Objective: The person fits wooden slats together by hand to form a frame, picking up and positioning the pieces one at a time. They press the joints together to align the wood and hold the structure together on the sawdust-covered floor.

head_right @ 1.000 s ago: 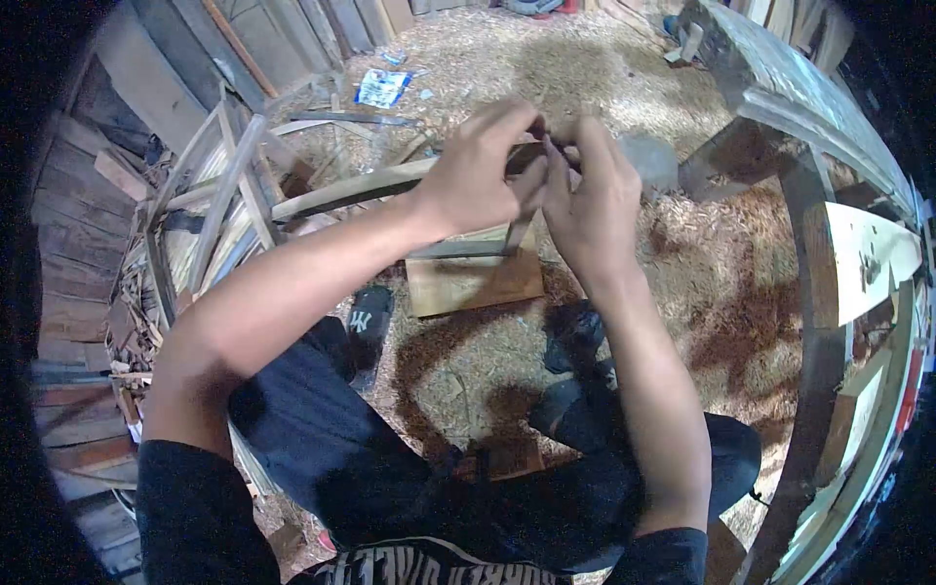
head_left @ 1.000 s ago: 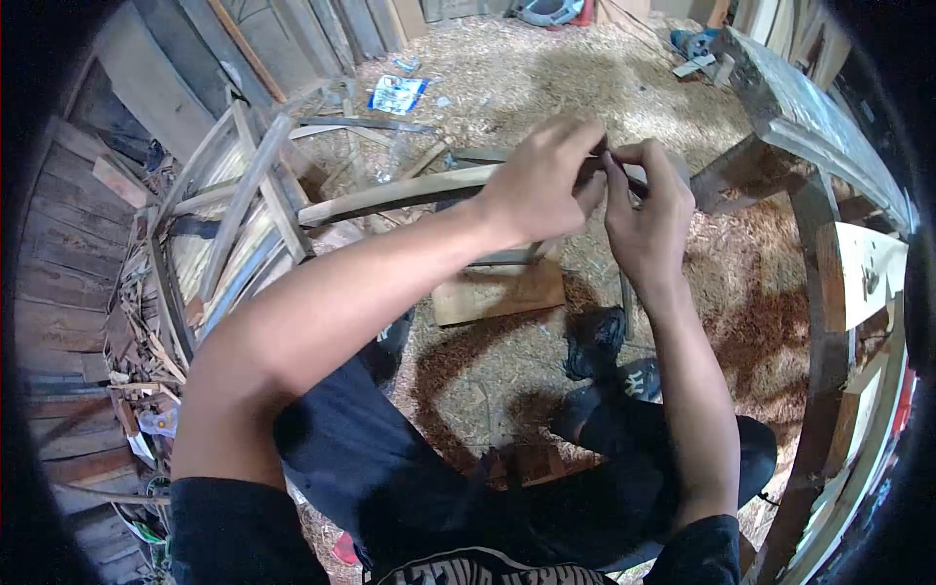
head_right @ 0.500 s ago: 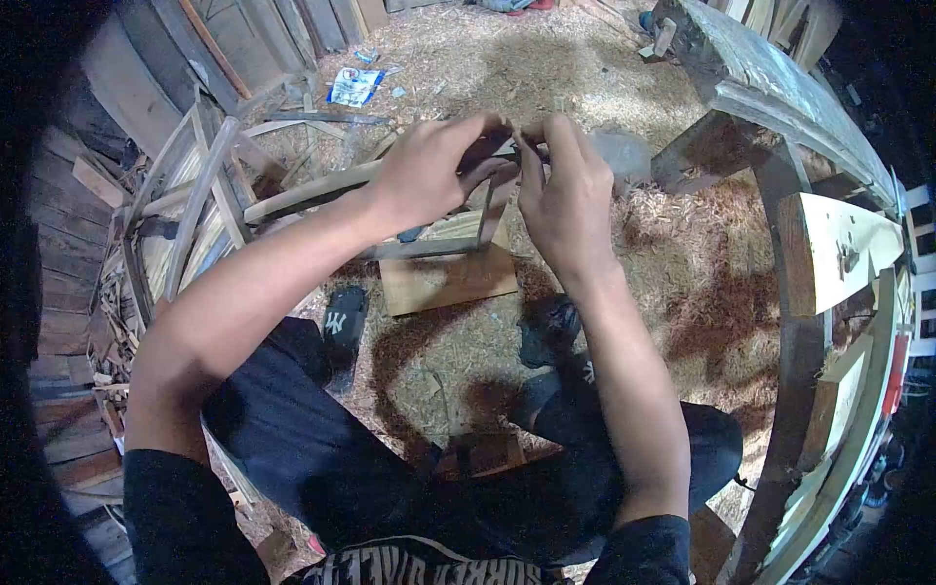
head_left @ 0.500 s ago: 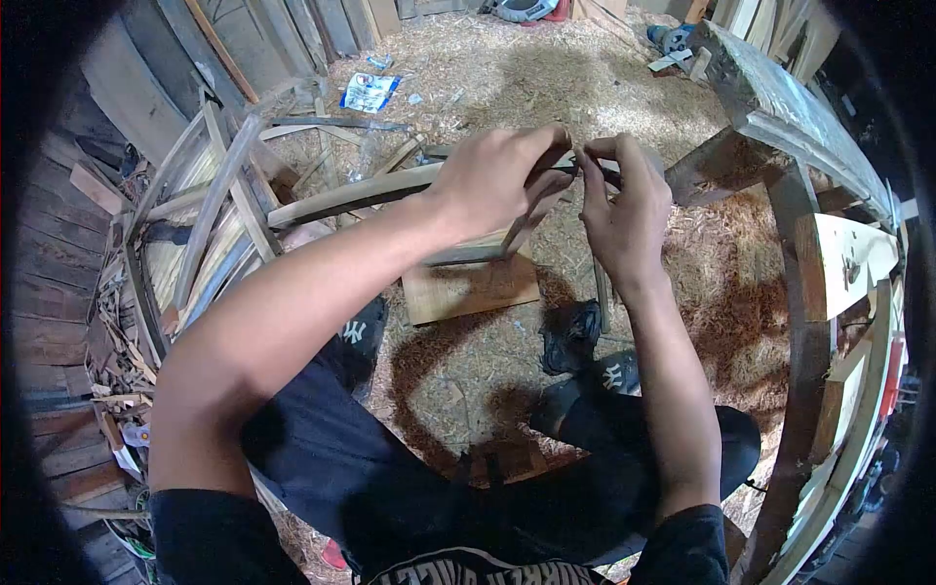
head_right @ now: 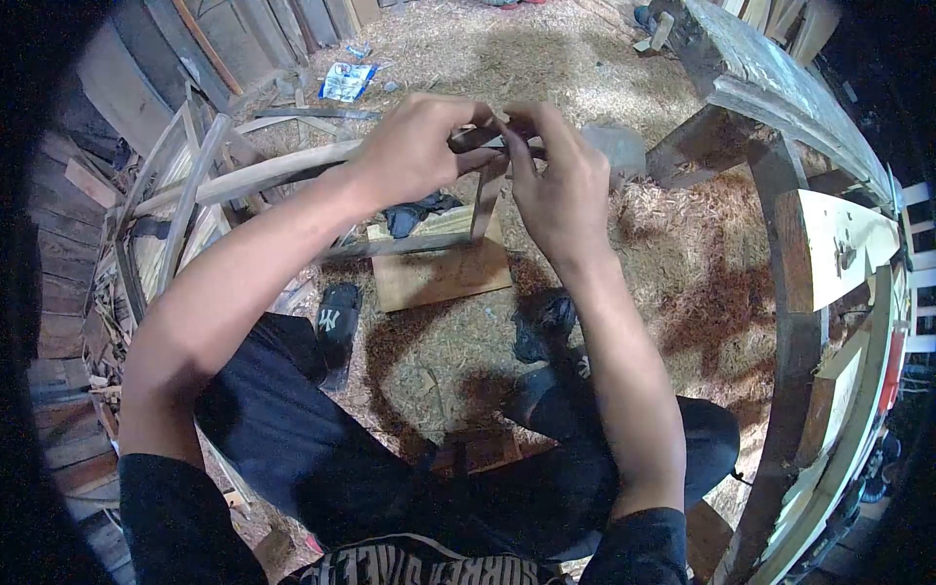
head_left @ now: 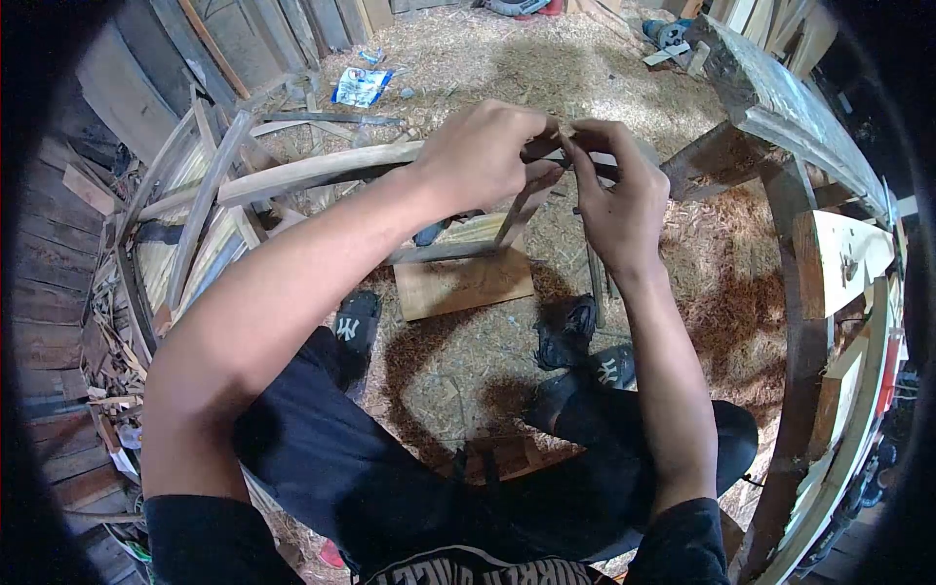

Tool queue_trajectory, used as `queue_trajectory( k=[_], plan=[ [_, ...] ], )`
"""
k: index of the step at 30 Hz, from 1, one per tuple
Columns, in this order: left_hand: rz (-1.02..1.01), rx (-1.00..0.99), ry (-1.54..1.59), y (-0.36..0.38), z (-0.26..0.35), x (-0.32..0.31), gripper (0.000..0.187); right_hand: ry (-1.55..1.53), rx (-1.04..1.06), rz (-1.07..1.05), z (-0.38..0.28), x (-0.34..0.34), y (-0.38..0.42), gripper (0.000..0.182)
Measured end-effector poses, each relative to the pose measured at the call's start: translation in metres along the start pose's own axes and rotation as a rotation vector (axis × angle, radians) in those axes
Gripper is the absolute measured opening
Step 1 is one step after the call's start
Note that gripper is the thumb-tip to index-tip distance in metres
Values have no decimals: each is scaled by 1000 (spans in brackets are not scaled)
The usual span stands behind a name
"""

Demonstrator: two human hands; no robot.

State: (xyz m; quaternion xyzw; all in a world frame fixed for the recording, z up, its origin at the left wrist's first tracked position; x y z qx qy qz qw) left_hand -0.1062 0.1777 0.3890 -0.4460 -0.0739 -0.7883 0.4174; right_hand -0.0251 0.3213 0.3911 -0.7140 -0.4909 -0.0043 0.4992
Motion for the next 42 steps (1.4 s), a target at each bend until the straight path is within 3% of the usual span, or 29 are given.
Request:
queue_trajectory(
  k=[8, 14, 19, 22, 25, 32, 42],
  plan=[
    [-92, 68, -16, -6, -2, 0, 23, 18, 24, -20, 10, 3, 1, 12],
    [-80, 30, -2, -6, 4, 4, 27, -128, -101, 78, 23, 0, 4, 9],
    [-205, 131, 1, -10, 7, 7, 27, -173, -142, 165, 24, 4, 2, 7],
    [-146, 1, -40, -12, 7, 6, 25, -165, -134, 190, 27, 8, 0, 7],
    [-166, 33, -6, -12, 4, 4, 26, -178, -162, 222, 24, 12, -2, 7],
    [-144, -1, -9, -11, 3, 1, 30, -195, -183, 210, 27, 12, 0, 9],
    [-154, 63, 7, -12, 5, 3, 38, -101, -58, 61, 22, 3, 3, 11]
  ],
)
Point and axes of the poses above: each hand's wrist, its own y-axis away from the middle knuckle, its own x-axis out of the back of the hand, z = x × y, the point moved 4 cm from there along -y, towards the middle knuckle, and after that the axes turned 7 degrees about x, right-handed, at the moved point
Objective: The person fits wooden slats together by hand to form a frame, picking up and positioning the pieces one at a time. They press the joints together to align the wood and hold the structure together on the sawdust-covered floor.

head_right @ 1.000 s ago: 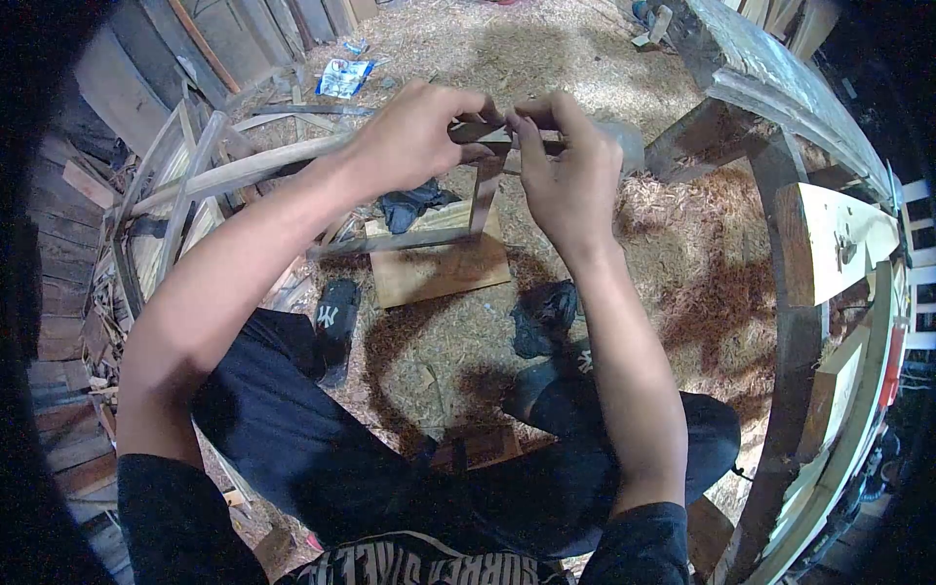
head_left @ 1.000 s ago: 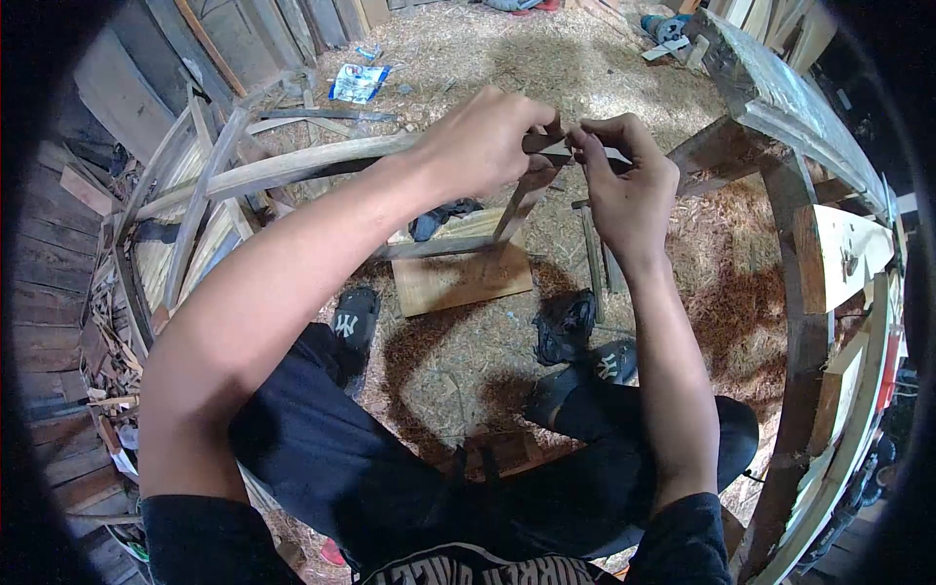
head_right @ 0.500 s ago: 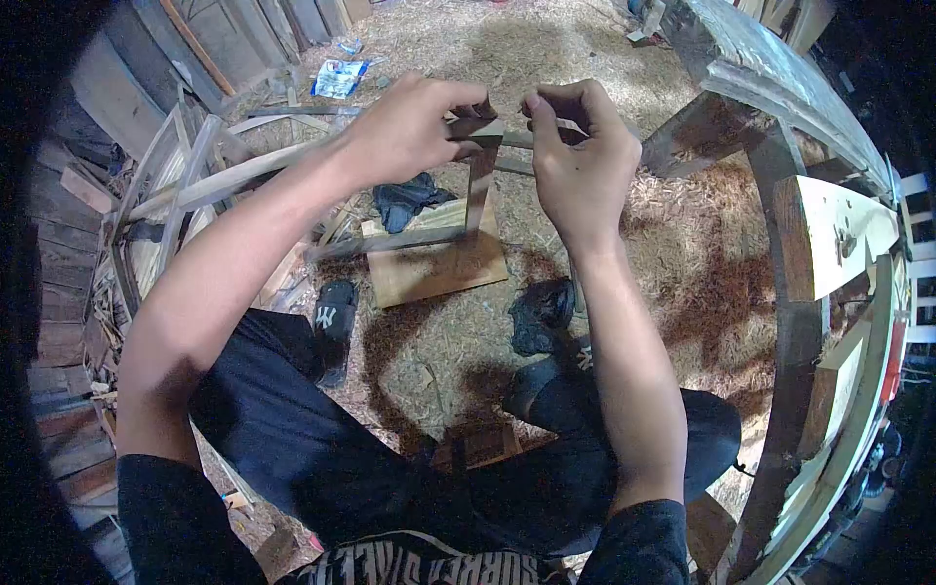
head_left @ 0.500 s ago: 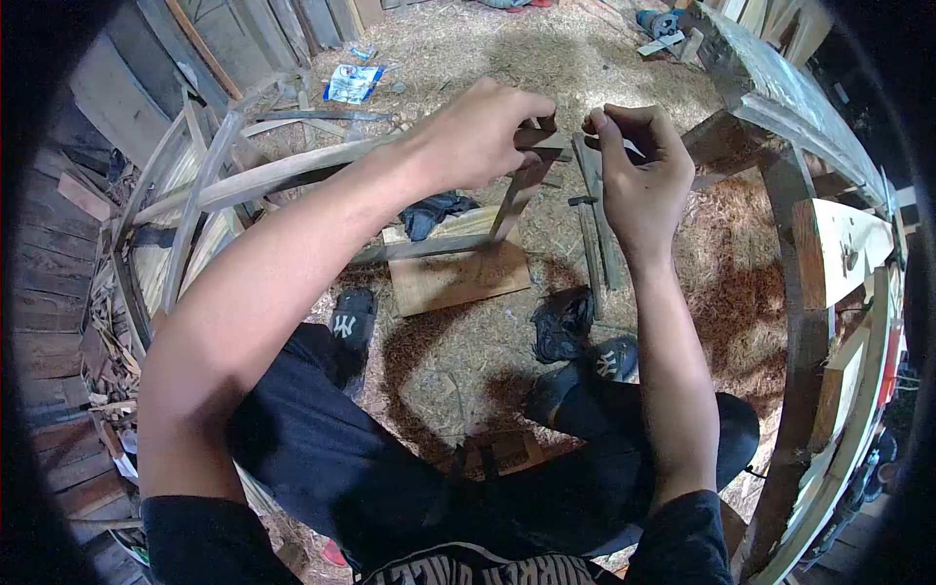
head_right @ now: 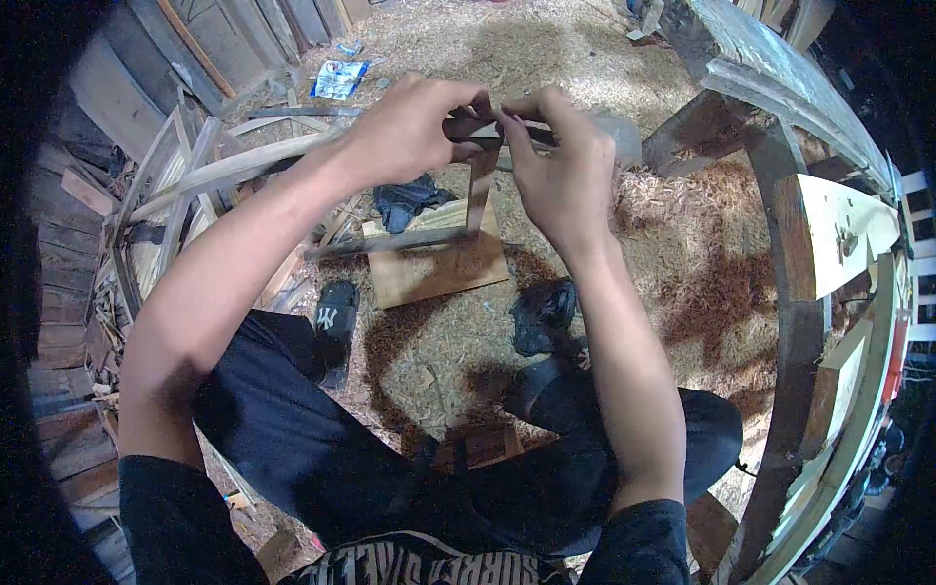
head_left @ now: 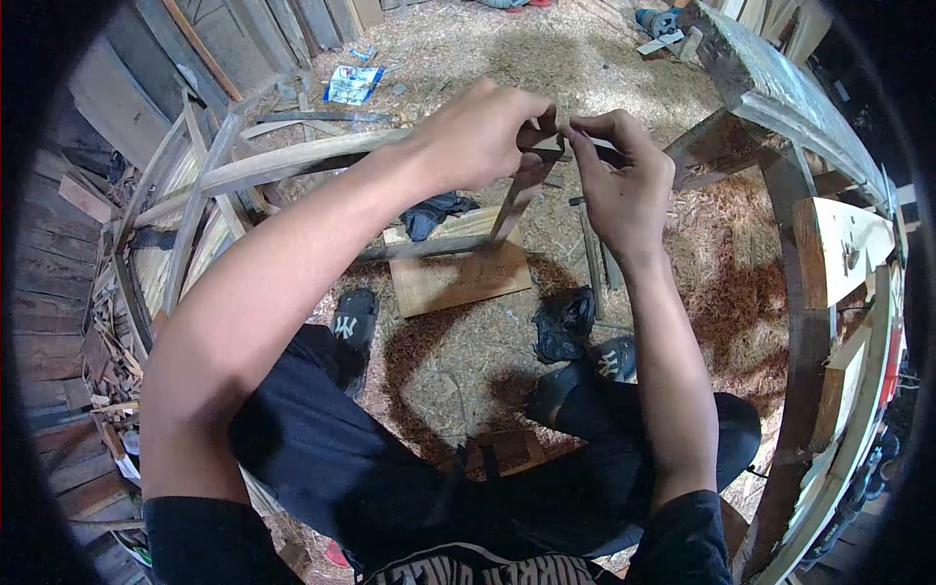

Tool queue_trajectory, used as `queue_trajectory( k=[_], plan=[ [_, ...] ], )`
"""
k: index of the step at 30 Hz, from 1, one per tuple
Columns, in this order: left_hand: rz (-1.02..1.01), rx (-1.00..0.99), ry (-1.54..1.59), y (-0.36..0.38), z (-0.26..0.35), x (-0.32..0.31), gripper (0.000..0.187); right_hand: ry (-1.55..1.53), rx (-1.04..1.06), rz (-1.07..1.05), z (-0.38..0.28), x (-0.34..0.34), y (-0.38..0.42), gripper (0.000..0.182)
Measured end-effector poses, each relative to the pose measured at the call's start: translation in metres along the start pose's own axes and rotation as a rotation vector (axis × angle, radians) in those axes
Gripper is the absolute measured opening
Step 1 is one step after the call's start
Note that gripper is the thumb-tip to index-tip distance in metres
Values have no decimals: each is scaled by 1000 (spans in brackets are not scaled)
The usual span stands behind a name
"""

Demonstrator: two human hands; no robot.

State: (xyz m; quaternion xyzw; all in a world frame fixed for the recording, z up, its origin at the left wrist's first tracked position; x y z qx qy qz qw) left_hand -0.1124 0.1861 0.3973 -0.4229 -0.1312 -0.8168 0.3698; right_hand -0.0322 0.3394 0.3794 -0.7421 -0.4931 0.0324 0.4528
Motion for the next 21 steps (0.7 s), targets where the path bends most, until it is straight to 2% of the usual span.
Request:
queue_trajectory(
  k=[14, 16, 21],
  plan=[
    [-6, -13, -34, 0, 2, 0, 32, 16, -9, -22, -5, -1, -1, 13],
    [22, -51, -56, -1, 2, 0, 30, 94, 88, -54, -8, 0, -2, 13],
    [31, -45, -64, 0, 0, -3, 27, 103, 154, -99, -12, 1, -2, 15]
  ],
)
Point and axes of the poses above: each hand's wrist, its own y-axis away from the middle knuckle, its own x-axis out of the back of the hand, z = x × y, the point moved 4 cm from there along -y, towards the middle knuckle, and after that the axes turned 7 degrees about x, right-handed, at the moved point
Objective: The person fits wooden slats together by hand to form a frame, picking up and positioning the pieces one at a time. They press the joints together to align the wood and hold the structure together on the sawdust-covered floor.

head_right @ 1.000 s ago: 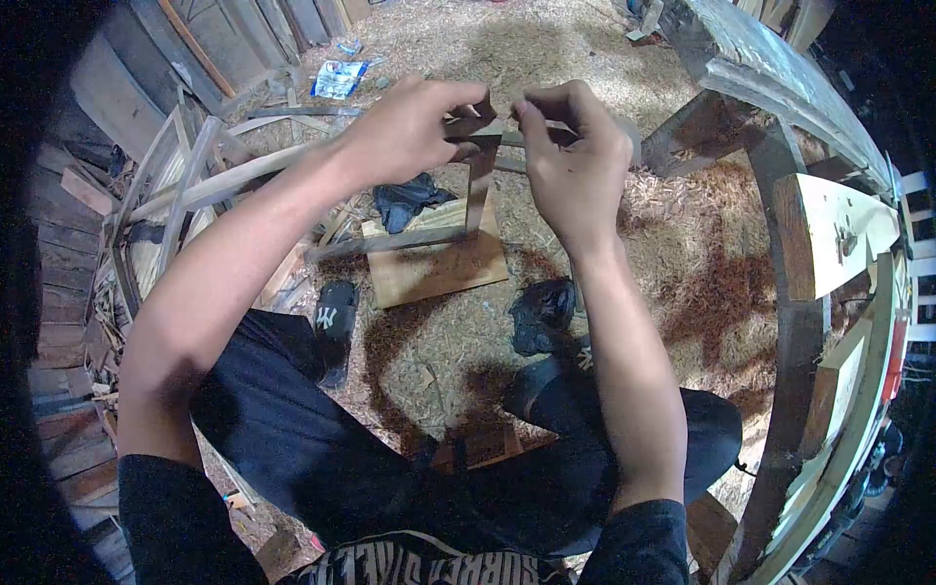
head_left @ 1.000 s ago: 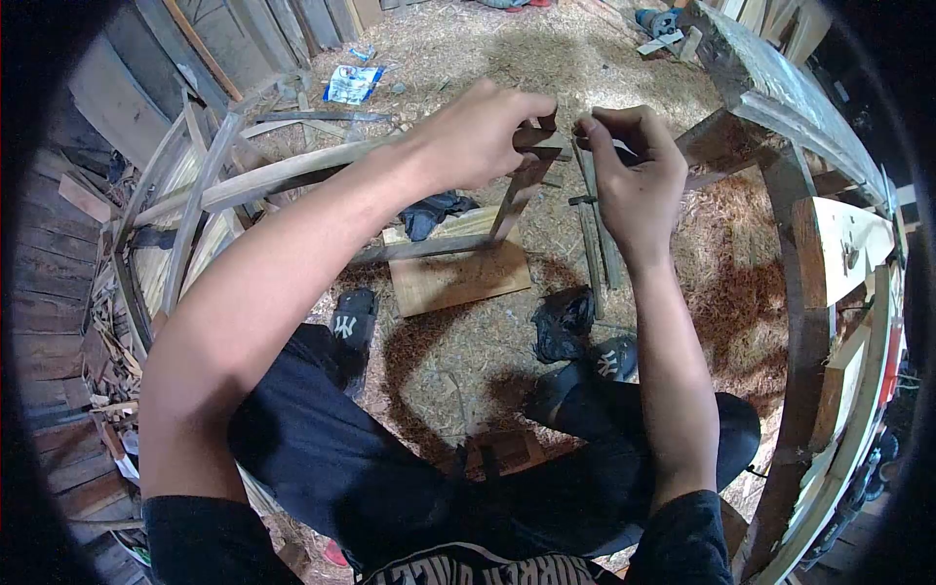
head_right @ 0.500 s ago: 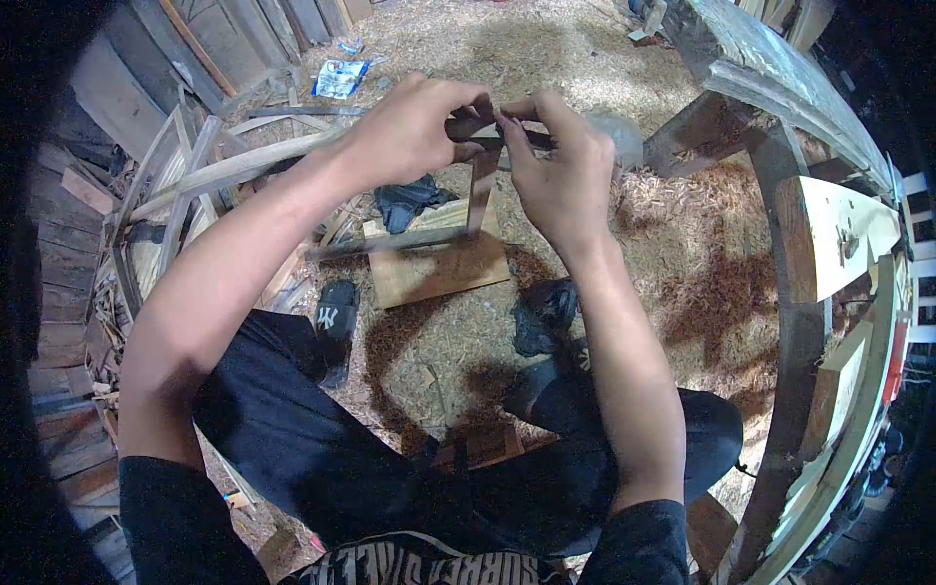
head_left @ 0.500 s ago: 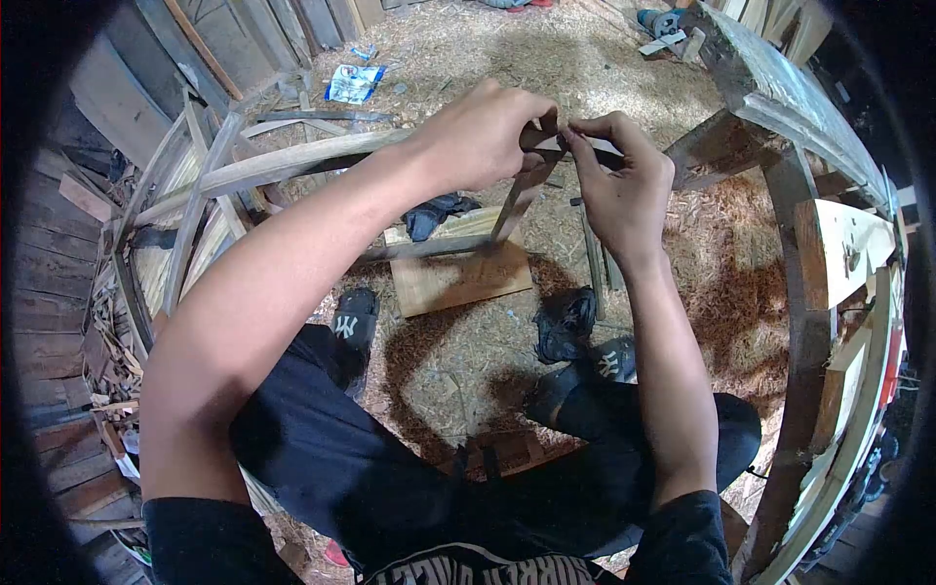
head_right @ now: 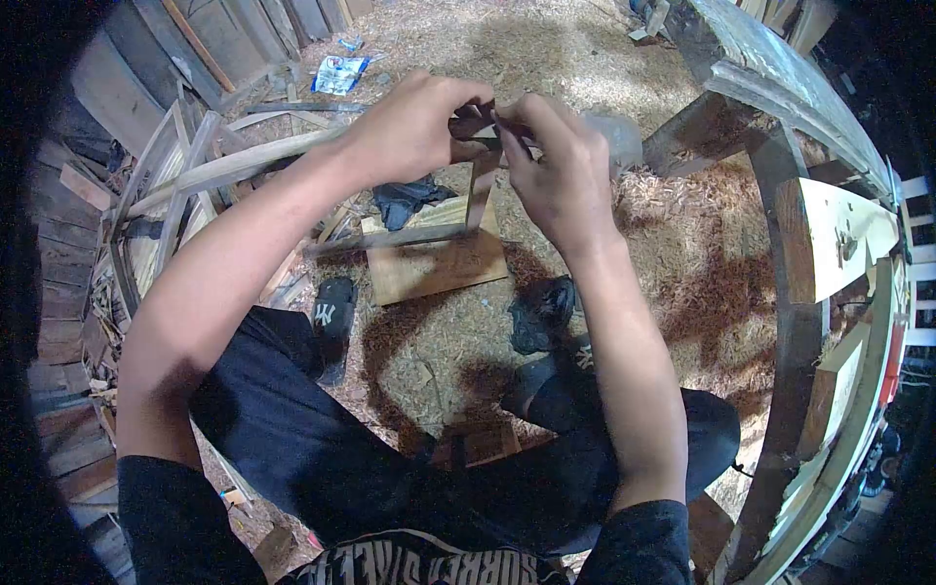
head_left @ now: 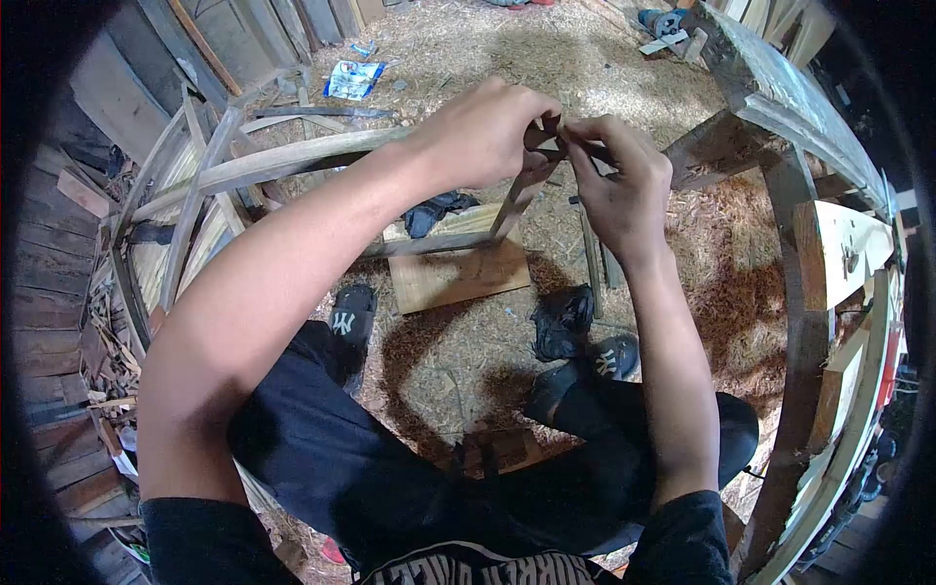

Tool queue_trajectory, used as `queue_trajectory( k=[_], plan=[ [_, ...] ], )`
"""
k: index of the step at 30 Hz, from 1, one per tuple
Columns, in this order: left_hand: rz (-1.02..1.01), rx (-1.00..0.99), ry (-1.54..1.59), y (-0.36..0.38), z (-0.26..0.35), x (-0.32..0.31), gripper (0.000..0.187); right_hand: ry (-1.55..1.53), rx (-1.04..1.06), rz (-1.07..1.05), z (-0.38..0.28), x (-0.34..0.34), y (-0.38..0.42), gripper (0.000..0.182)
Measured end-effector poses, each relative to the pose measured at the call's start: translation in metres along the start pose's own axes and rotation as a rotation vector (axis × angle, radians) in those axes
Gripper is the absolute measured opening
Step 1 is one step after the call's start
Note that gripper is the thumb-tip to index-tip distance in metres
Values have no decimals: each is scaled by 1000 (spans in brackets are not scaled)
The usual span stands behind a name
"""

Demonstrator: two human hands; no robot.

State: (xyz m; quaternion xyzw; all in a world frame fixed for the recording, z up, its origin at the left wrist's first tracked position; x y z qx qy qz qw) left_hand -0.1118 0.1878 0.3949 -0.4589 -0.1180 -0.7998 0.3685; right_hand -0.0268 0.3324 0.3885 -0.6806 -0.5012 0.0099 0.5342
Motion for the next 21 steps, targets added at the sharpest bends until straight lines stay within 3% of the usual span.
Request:
queue_trajectory(
  k=[7, 21],
  plan=[
    [-14, -26, 23, 0, 1, 0, 26, 90, 102, -48, -7, 0, 0, 18],
    [73, -13, -89, 6, 7, 0, 23, 127, 112, -32, -10, -2, 2, 18]
  ],
)
Point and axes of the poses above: each hand's wrist, its own y-axis away from the middle knuckle, its own x-axis out of the back of the hand, z = x × y, the point moved 4 cm from there along -y, towards the middle knuckle, and after that the axes turned 7 degrees about x, right-handed, at the moved point
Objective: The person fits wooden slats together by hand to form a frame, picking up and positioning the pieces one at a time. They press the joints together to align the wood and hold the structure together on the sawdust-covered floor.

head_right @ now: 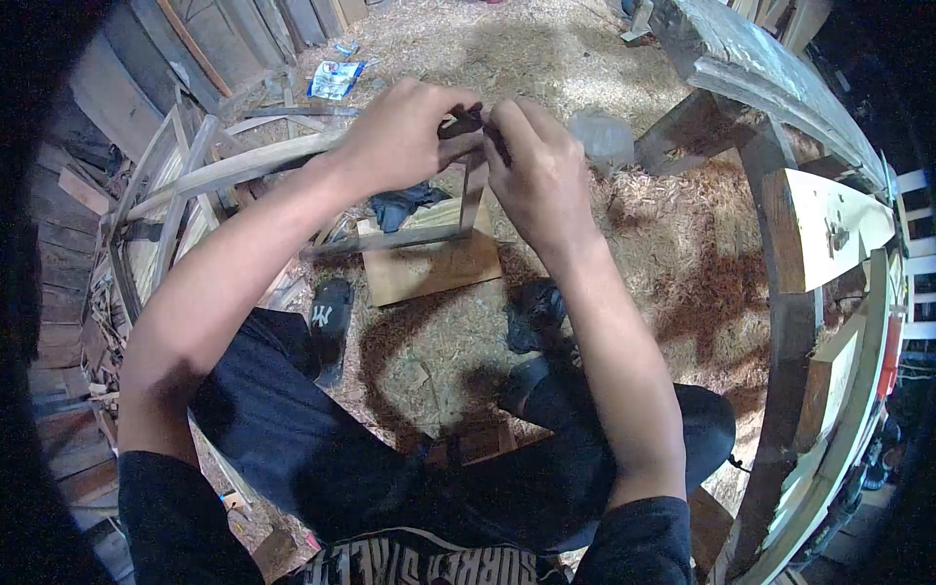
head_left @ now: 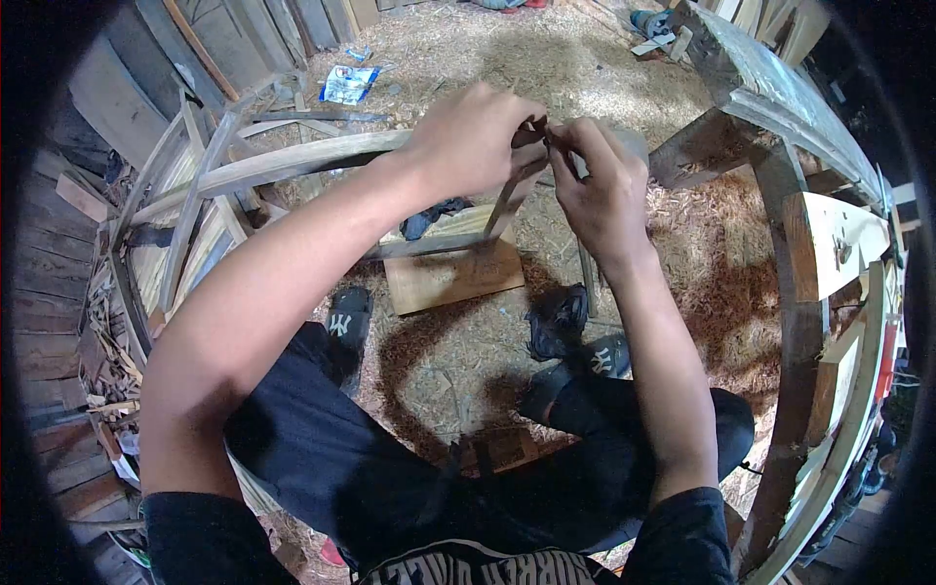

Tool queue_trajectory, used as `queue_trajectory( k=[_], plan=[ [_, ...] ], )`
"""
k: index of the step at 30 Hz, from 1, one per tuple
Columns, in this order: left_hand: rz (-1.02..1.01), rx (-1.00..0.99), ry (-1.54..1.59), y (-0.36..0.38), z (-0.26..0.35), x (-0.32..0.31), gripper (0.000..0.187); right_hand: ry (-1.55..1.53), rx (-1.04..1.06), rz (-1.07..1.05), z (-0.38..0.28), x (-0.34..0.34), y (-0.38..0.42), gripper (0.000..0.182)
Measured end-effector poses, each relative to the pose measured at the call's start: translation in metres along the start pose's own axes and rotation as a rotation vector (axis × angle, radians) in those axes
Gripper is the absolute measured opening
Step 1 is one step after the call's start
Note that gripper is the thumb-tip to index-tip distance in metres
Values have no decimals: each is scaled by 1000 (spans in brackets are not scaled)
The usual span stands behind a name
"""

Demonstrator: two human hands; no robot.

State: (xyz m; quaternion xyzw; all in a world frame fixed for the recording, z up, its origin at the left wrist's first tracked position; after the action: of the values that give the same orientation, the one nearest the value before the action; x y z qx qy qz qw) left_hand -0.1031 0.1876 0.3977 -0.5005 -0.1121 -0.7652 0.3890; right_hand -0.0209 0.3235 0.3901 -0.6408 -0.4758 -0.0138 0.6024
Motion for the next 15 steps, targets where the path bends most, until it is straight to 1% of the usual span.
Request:
queue_trajectory(
  k=[5, 7, 10, 14, 15],
  plan=[
    [33, 39, 33, 2, 4, -2, 20, 5, 5, 11, 1, -2, 1, 19],
    [132, 74, 174, 4, 3, -4, 19, 1, 0, 13, 1, -3, 1, 19],
    [161, 65, 213, 5, 4, -7, 22, -2, -7, 9, 1, -2, 1, 19],
    [114, 70, 208, 4, 2, -9, 27, 17, -9, 11, 3, -2, 0, 19],
    [113, 30, 246, 4, 1, -12, 29, 29, 0, 17, 2, -1, 0, 19]
  ],
)
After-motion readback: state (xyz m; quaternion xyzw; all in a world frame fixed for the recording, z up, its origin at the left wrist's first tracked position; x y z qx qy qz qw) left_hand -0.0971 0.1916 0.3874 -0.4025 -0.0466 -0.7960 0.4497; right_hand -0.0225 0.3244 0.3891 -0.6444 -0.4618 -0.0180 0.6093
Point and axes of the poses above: each hand's wrist, its own y-axis away from the middle knuckle, its own x-axis out of the back of the hand, z = x × y, the point moved 4 cm from there along -y, towards the middle knuckle, and after that the axes turned 7 degrees about x, right-handed, at the moved point
